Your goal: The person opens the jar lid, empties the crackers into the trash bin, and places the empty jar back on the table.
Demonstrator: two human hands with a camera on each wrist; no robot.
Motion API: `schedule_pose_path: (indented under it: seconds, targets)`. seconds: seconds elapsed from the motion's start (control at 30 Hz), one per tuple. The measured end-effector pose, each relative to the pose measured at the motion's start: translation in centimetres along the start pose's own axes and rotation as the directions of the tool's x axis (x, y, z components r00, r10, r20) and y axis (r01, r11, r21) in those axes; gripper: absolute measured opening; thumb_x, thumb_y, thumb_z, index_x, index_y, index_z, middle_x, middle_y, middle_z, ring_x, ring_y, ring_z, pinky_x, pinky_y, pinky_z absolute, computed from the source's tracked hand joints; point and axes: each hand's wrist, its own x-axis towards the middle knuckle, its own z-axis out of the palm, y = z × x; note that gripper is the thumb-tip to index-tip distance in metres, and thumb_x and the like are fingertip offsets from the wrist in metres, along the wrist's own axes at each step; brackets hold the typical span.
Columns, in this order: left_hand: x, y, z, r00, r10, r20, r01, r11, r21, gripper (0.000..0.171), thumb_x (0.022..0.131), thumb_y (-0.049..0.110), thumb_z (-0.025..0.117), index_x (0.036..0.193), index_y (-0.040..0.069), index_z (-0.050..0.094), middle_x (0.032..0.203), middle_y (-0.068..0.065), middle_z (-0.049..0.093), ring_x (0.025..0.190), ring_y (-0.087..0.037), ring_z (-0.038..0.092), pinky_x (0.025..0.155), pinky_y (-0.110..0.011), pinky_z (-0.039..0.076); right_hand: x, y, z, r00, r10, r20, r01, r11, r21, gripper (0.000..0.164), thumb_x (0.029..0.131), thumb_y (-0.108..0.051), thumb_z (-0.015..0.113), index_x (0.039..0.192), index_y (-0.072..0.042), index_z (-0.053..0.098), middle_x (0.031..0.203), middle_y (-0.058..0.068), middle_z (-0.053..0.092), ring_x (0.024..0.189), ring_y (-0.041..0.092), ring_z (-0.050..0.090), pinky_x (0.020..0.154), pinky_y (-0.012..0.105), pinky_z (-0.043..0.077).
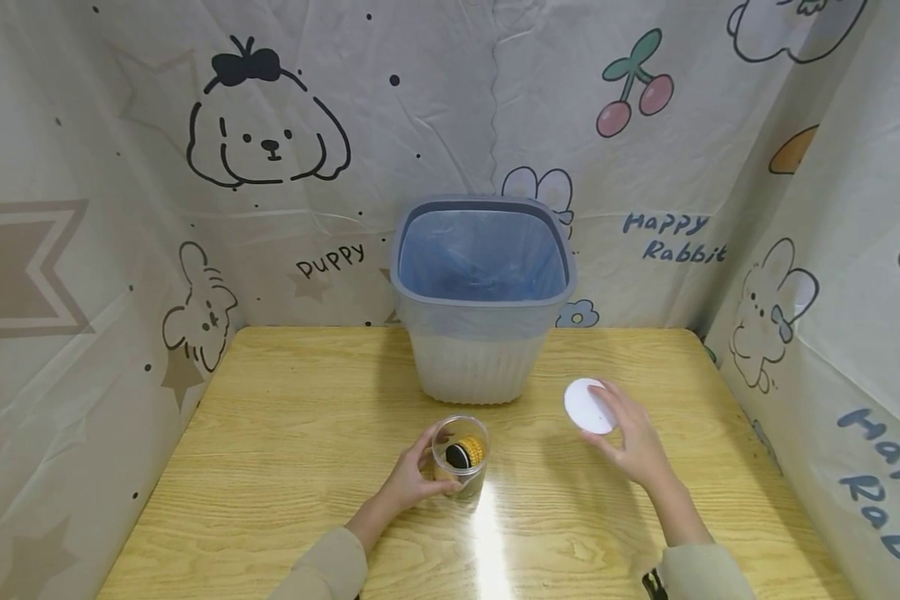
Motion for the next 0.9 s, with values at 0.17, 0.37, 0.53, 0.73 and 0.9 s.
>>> schedule_pose_path:
  seconds: [0.17, 0.37, 0.53, 0.73, 0.9]
  targets:
    - [0.0, 0.0, 0.0, 1.0, 0.002, -0.003, -0.002, 1.0, 0.004, 0.087, 0.066, -0.004, 0.078, 0.138, -0.003, 0.028, 0.126, -0.037, 0.04, 0.117, -0.054, 0.036, 0.096, -0.059, 0.033, -0.6, 0.7, -0.1, 0.999, 0.017, -0.029, -0.017, 1.0, -0.008, 0.066, 0.069, -0.027, 0.074, 0.127, -0.007, 0.05, 0.134, 0.021, 0.042, 0.119, 0.045, 0.039, 0.09, 0.066, 0.028]
    - [-0.1, -0.1, 0.1, 1.0, 0.0, -0.005, 0.0, 1.0, 0.004, 0.087, 0.066, -0.004, 0.077, 0.138, -0.003, 0.028, 0.126, -0.038, 0.04, 0.116, -0.054, 0.035, 0.095, -0.059, 0.034, -1.5, 1.5, 0.0, 0.997, 0.064, -0.043, -0.065, 0.998, -0.016, 0.065, 0.069, -0.025, 0.074, 0.126, -0.006, 0.05, 0.133, 0.023, 0.042, 0.118, 0.046, 0.039, 0.088, 0.067, 0.029]
    - [-0.1, 0.0, 0.1, 1.0, 0.003, -0.01, -0.003, 1.0, -0.006, 0.087, 0.066, -0.006, 0.077, 0.137, -0.004, 0.028, 0.126, -0.038, 0.039, 0.117, -0.054, 0.035, 0.095, -0.059, 0.034, -2.2, 2.0, 0.1, 0.994, 0.101, -0.048, -0.101, 0.995, -0.015, 0.064, 0.069, -0.023, 0.074, 0.126, -0.004, 0.049, 0.134, 0.023, 0.042, 0.117, 0.047, 0.039, 0.087, 0.067, 0.028]
    - [-0.1, -0.1, 0.1, 1.0, 0.008, -0.011, -0.008, 1.0, -0.007, 0.087, 0.065, -0.007, 0.077, 0.137, -0.004, 0.028, 0.125, -0.038, 0.039, 0.117, -0.055, 0.035, 0.095, -0.059, 0.033, -3.0, 2.3, 0.4, 0.987, 0.158, -0.023, -0.159, 0.987, -0.012, 0.065, 0.072, -0.023, 0.074, 0.128, -0.005, 0.047, 0.136, 0.023, 0.039, 0.118, 0.049, 0.036, 0.09, 0.069, 0.024]
    - [-0.1, -0.1, 0.1, 1.0, -0.003, -0.007, 0.003, 1.0, 0.002, 0.087, 0.065, -0.005, 0.077, 0.137, -0.003, 0.028, 0.127, -0.037, 0.039, 0.118, -0.053, 0.035, 0.096, -0.059, 0.033, -3.5, 2.5, 0.8, 0.979, 0.202, 0.007, -0.202, 0.979, -0.031, 0.065, 0.074, -0.025, 0.072, 0.13, -0.005, 0.045, 0.137, 0.024, 0.037, 0.12, 0.049, 0.034, 0.091, 0.069, 0.023]
